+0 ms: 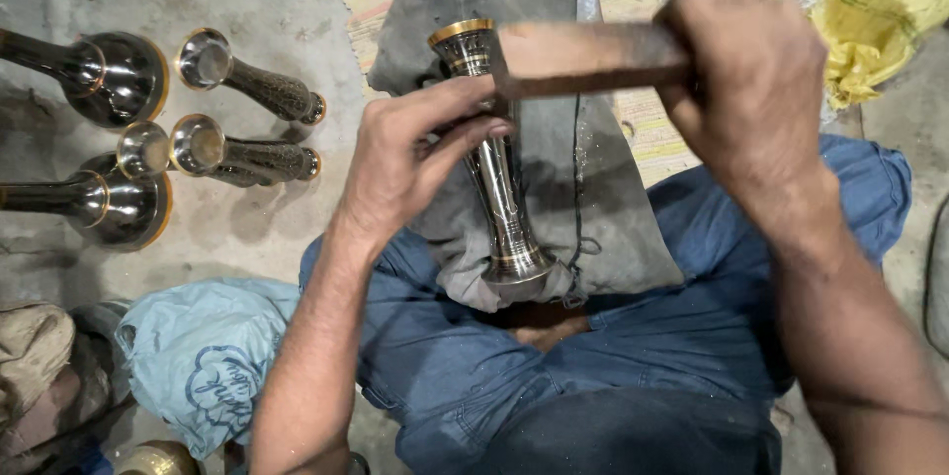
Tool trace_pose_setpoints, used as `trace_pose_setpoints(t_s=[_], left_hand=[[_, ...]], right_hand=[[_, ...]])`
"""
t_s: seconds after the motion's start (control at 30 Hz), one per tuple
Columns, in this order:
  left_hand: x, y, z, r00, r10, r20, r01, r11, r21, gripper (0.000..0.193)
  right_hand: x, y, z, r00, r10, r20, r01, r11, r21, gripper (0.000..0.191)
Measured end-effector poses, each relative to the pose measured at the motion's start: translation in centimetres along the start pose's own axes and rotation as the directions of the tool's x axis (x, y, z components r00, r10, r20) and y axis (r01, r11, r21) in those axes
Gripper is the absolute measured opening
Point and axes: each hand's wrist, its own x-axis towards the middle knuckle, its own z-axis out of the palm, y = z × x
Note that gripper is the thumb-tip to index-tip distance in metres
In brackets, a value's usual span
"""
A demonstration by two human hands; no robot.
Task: The person sits cross-legged on the floor and uses a wooden mallet to strike a metal chisel against a silver-colored metal vessel, creating engraved patterns. Several similar finished vessels are visible nearby.
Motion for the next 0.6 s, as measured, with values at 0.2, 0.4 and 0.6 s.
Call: trace_pose_setpoints(t_s=[0.2, 0.4, 0.6], left_hand=[[-1.4, -0.2, 2.1, 0.958, -0.214, -0.192, 0.172, 0.962, -0.212, 0.033], [-2.6, -0.3, 3.9, 0.879, -0.343, -0.332, 0.194, 0.892, -0.408, 0.031], [-3.1, -0.7, 5.5, 0.808, -0.398, -0.435, 0.158, 0.857, -0.49, 0.03]], right_hand=[[3.8, 0.1, -2.5, 0.988, -0.15, 0.027, 0.146, 0.982, 0.118, 0.03], [7.3, -1.8, -3.8, 0.927, -0.311, 0.21, 0.363, 0.885, -0.291, 0.026], [11.0, -2.6, -3.0, 0.864, -0.272, 0.423, 0.382, 0.902, -0.2, 0.013]])
